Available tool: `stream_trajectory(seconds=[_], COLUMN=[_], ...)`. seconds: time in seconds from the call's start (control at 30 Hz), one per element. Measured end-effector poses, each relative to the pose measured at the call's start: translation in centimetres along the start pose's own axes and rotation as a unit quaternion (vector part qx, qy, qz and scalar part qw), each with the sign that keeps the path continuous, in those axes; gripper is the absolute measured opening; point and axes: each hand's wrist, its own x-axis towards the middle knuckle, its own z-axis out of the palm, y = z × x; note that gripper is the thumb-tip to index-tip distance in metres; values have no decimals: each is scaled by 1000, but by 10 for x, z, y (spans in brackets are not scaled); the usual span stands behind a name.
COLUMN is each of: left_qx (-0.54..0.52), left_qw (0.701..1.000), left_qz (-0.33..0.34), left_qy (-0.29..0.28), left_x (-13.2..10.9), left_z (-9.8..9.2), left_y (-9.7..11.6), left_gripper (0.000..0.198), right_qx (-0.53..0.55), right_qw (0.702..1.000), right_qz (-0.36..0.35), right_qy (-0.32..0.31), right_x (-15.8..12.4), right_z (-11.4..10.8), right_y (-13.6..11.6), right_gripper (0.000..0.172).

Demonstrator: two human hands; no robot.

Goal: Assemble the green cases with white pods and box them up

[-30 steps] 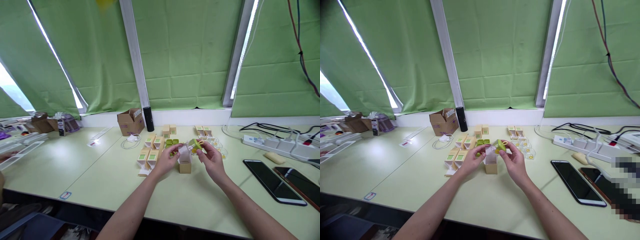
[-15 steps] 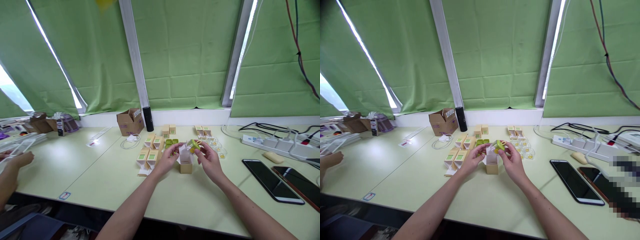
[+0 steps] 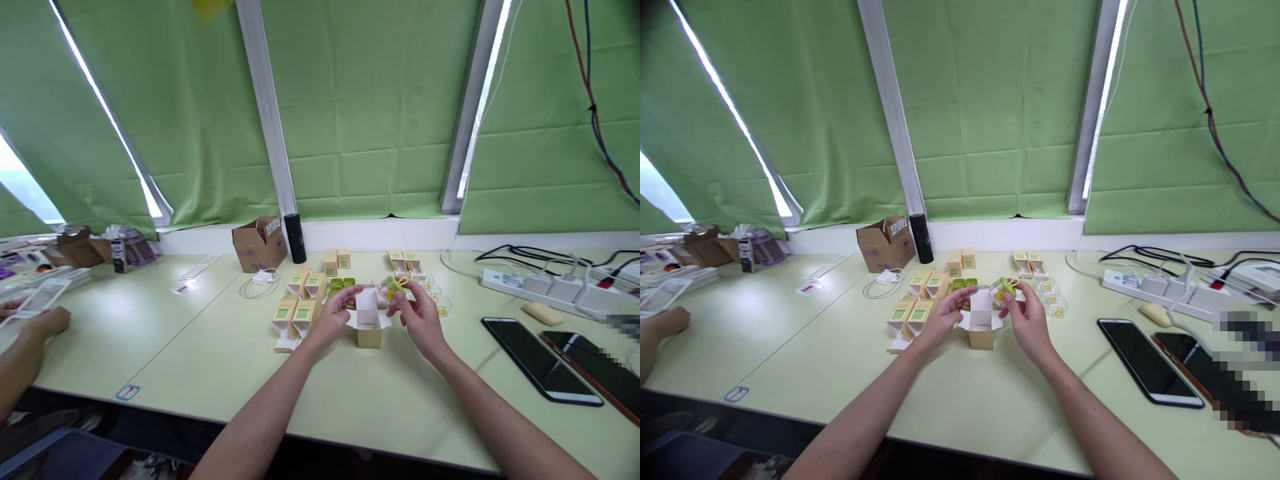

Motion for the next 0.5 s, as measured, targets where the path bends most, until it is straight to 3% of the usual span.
stream_trajectory(seconds=[0.3,0.5], left_qx=[-18,-9], left_qw=[1000,1000], left_qz=[-7,1], left_qy=[2,7], left_x=[-1,-3], left_z=[1,2], left_y=[-4,-3], left_gripper=[81,81], right_qx=[-34,-57], right_qw=[999,994], right_qz=[8,-61], right_qy=[-24,-68], right_x=[-1,-8], right_z=[1,4], right_y=[8,0], right_gripper=[56,44])
